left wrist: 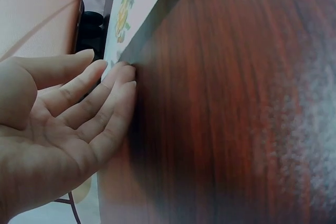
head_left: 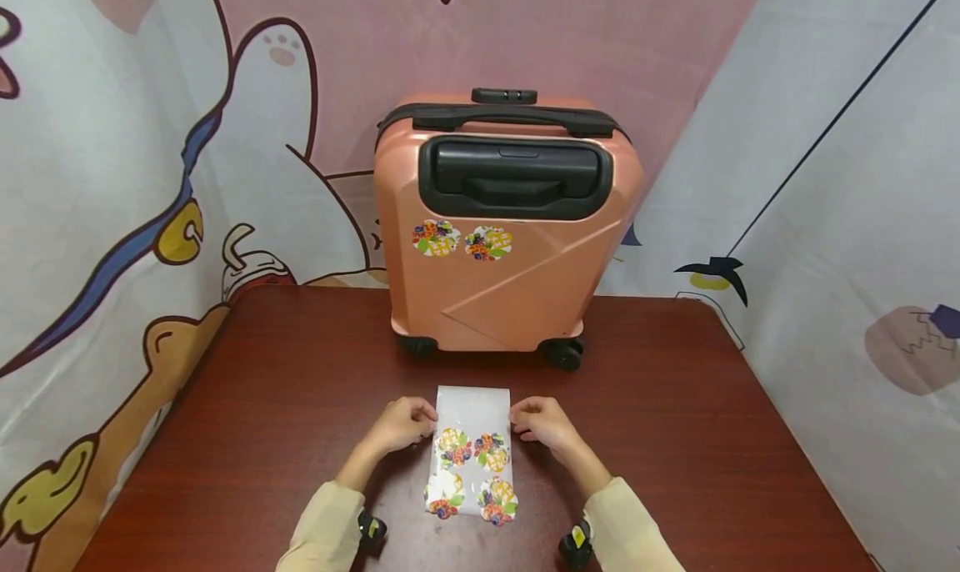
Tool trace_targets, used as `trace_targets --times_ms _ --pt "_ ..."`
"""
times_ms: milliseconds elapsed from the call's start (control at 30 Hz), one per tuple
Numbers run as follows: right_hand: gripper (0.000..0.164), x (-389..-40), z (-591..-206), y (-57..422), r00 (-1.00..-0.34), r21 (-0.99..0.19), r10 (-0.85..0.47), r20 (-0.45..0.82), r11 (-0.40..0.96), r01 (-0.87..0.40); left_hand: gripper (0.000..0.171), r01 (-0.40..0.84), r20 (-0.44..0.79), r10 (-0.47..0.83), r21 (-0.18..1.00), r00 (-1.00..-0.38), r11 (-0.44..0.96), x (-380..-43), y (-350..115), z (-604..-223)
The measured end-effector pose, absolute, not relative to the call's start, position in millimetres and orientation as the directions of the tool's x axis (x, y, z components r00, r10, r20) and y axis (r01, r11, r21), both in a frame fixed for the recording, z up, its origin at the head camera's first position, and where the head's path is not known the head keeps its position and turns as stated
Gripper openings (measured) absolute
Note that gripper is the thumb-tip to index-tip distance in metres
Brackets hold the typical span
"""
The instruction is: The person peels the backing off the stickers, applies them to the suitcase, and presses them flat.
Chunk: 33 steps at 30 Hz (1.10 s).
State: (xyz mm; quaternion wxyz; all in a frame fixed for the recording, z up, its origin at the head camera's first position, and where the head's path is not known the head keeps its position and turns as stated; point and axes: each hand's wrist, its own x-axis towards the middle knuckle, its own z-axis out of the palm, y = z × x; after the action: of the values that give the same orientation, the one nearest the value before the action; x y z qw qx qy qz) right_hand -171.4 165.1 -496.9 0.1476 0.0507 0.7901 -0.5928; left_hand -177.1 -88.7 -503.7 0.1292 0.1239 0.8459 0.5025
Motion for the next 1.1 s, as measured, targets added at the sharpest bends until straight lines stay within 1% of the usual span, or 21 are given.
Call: trace_targets --times_ms 233,467,667,833,1100 --pt "0.020 -171.2 -498.2 164.2 -0.958 -0.943 -0.108 -0.267 0.235 0.237 0.007 0.084 -0.085 0.322 0.875 -0.943 0.477 -176.3 -88.2 -502.6" --pt "0.021 -172.7 -496.5 163.2 -0.961 -0.960 -0.119 -0.250 0.161 0.230 0.017 0.092 -0.052 0.287 0.879 -0.957 0.467 -179.4 -88.3 -504.4" --pt "0.018 -174.3 -496.3 161.8 -0.972 -0.967 -0.086 -0.221 0.148 0.207 0.018 0.100 -0.017 0.243 0.881 -0.970 0.463 -181.9 -86.3 -503.6" --pt "0.018 -175.3 -497.2 161.7 -0.971 -0.967 -0.074 -0.226 0.136 0.215 0.018 0.096 -0.010 0.224 0.884 -0.975 0.457 -183.4 -85.2 -501.2" --pt "0.019 -174.2 -496.1 161.9 -0.965 -0.968 -0.122 -0.233 0.120 0.219 0.017 0.106 0.015 0.204 0.891 -0.979 0.441 -185.2 -84.9 -498.2"
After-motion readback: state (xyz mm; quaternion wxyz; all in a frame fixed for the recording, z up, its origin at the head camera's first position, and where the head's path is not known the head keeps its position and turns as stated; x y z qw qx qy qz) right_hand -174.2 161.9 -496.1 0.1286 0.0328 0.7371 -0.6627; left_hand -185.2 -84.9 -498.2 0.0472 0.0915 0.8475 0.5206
